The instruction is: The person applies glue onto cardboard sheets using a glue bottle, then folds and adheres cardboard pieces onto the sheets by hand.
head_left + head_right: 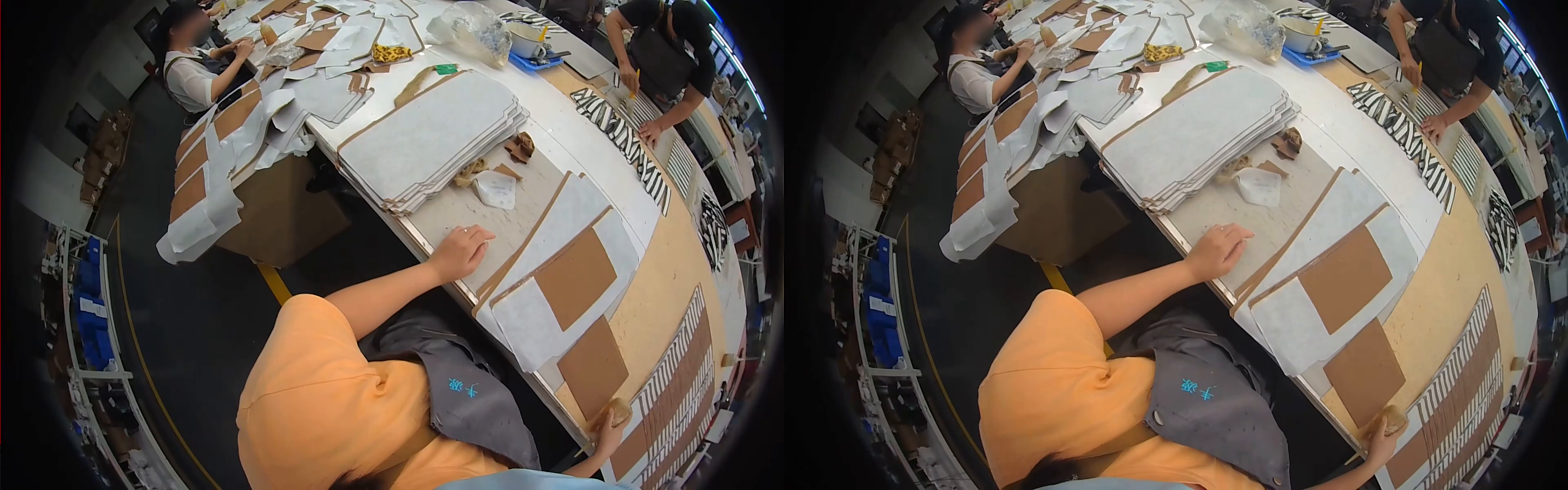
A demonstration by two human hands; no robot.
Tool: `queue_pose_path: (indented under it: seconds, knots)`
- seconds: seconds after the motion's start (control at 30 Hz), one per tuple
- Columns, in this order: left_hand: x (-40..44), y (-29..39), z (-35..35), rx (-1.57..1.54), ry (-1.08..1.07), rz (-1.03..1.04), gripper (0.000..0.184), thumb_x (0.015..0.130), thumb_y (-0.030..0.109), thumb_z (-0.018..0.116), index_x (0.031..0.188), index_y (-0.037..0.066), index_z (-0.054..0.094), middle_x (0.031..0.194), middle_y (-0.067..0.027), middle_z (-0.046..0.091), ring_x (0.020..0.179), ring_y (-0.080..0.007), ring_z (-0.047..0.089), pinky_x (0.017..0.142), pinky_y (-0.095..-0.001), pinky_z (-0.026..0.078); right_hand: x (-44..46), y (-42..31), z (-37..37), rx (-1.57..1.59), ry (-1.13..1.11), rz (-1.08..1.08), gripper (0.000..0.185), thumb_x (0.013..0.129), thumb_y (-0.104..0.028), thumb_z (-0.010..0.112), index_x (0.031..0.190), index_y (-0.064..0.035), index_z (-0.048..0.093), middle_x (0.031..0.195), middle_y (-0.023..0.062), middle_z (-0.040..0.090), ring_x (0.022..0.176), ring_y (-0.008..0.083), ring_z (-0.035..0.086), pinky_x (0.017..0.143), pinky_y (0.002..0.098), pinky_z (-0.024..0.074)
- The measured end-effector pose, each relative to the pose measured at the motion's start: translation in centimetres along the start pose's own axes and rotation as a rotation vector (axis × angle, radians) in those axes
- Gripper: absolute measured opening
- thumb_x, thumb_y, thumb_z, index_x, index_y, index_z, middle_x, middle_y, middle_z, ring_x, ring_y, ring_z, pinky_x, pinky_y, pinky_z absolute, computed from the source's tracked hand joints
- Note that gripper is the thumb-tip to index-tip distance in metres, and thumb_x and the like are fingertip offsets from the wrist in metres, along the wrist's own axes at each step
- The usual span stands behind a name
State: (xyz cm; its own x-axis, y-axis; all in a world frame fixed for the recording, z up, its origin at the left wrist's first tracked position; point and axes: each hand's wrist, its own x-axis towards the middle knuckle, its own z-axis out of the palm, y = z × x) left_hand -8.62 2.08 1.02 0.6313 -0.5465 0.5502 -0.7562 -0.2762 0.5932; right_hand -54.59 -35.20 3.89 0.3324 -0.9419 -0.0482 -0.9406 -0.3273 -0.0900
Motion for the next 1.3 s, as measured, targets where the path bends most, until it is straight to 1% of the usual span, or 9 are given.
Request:
queue_pose_path:
  seconds: [0.2, 0.3, 0.4, 0.5, 0.57, 0.7, 0.8, 0.9, 1.3]
  knots:
    - [0.1, 0.2, -0.1, 0.033, -0.008, 0.019, 0.019, 0.082, 0.006, 0.051, 0.101, 0.006, 0.055, 0.088, -0.0105, 0.057, 0.078, -0.0293, 0.055, 0.072, -0.0371, 0.041, -1.8, -2.7, -2.2, 0.14, -0.104, 0.091, 0.076, 0.084, -0.062, 0.041, 0.142, -0.0166, 0.022, 0.11, 0.0283, 0.057, 0.1, 0.0443, 0.056, 0.082, 0.046, 0.0452]
    - [0.0, 0.3, -0.1, 0.049, -0.011, 0.007, 0.019, 0.082, 0.006, 0.051, 0.1, 0.006, 0.056, 0.088, -0.0105, 0.057, 0.078, -0.0288, 0.055, 0.071, -0.0372, 0.041, -2.2, -2.3, -0.3, -0.189, 0.388, -0.031, 0.07, 0.087, -0.058, 0.04, 0.139, -0.0128, 0.029, 0.093, 0.0237, 0.063, 0.087, 0.0413, 0.061, 0.073, 0.0455, 0.0476]
    - [0.1, 0.4, -0.2, 0.045, 0.001, 0.01, 0.019, 0.081, 0.005, 0.052, 0.099, 0.005, 0.057, 0.087, -0.0103, 0.057, 0.076, -0.0278, 0.055, 0.07, -0.0371, 0.041, -2.9, -5.2, -1.5, 0.021, 0.726, -0.187, 0.051, 0.091, -0.045, 0.045, 0.125, -0.0068, 0.048, 0.082, 0.0187, 0.063, 0.074, 0.034, 0.062, 0.065, 0.0403, 0.0478]
    - [0.1, 0.3, 0.0, 0.068, -0.03, 0.003, 0.018, 0.081, 0.005, 0.052, 0.098, 0.004, 0.058, 0.087, -0.01, 0.058, 0.075, -0.0271, 0.055, 0.07, -0.0366, 0.041, -5.7, -11.4, -1.7, 0.4, 0.357, -0.215, 0.029, 0.092, -0.027, 0.05, 0.101, -0.0014, 0.061, 0.076, 0.015, 0.061, 0.062, 0.0249, 0.057, 0.057, 0.033, 0.0448]
    - [0.1, 0.4, 0.1, 0.066, -0.025, 0.017, 0.018, 0.081, 0.005, 0.052, 0.098, 0.004, 0.058, 0.087, -0.0099, 0.058, 0.074, -0.0267, 0.056, 0.07, -0.036, 0.041, -7.5, -15.5, 0.4, 0.552, 0.347, -0.449, 0.019, 0.089, -0.016, 0.054, 0.082, 0.0009, 0.06, 0.07, 0.0118, 0.058, 0.055, 0.0195, 0.051, 0.051, 0.03, 0.04]
    - [0.2, 0.6, -0.2, 0.089, -0.047, -0.006, 0.018, 0.081, 0.005, 0.052, 0.099, 0.004, 0.057, 0.088, -0.0098, 0.058, 0.075, -0.026, 0.056, 0.07, -0.0353, 0.041, -9.6, -20.5, 4.8, 0.78, 0.232, -0.513, 0.028, 0.088, -0.013, 0.056, 0.064, 0.0006, 0.052, 0.052, 0.0104, 0.048, 0.045, 0.0195, 0.045, 0.045, 0.0328, 0.0356]
    - [0.1, 0.3, -0.1, 0.069, -0.048, 0.001, 0.019, 0.081, 0.004, 0.052, 0.1, 0.004, 0.056, 0.088, -0.0097, 0.058, 0.076, -0.0259, 0.057, 0.071, -0.0358, 0.041, -9.8, -22.0, 6.9, 0.691, 0.331, -0.536, 0.033, 0.088, -0.013, 0.055, 0.059, 0.0002, 0.046, 0.047, 0.0105, 0.041, 0.041, 0.0188, 0.04, 0.043, 0.0328, 0.0323]
    - [0.1, 0.2, 0.0, 0.087, -0.031, 0.02, 0.02, 0.081, 0.004, 0.052, 0.1, 0.004, 0.055, 0.089, -0.01, 0.058, 0.078, -0.0264, 0.056, 0.072, -0.0365, 0.041, -9.9, -22.1, 6.7, 0.893, 0.284, -0.479, 0.036, 0.088, -0.012, 0.055, 0.057, -0.0005, 0.043, 0.047, 0.011, 0.038, 0.04, 0.0181, 0.037, 0.042, 0.033, 0.0296]
    - [0.3, 0.7, -0.2, 0.081, 0.043, 0.011, 0.021, 0.08, 0.001, 0.052, 0.101, 0.004, 0.055, 0.088, -0.0118, 0.055, 0.079, -0.0292, 0.053, 0.072, -0.0361, 0.041, -10.0, -21.8, 7.4, 0.87, 0.326, -0.49, 0.034, 0.088, -0.01, 0.055, 0.058, -0.0003, 0.042, 0.048, 0.0115, 0.036, 0.042, 0.017, 0.032, 0.042, 0.0322, 0.028]
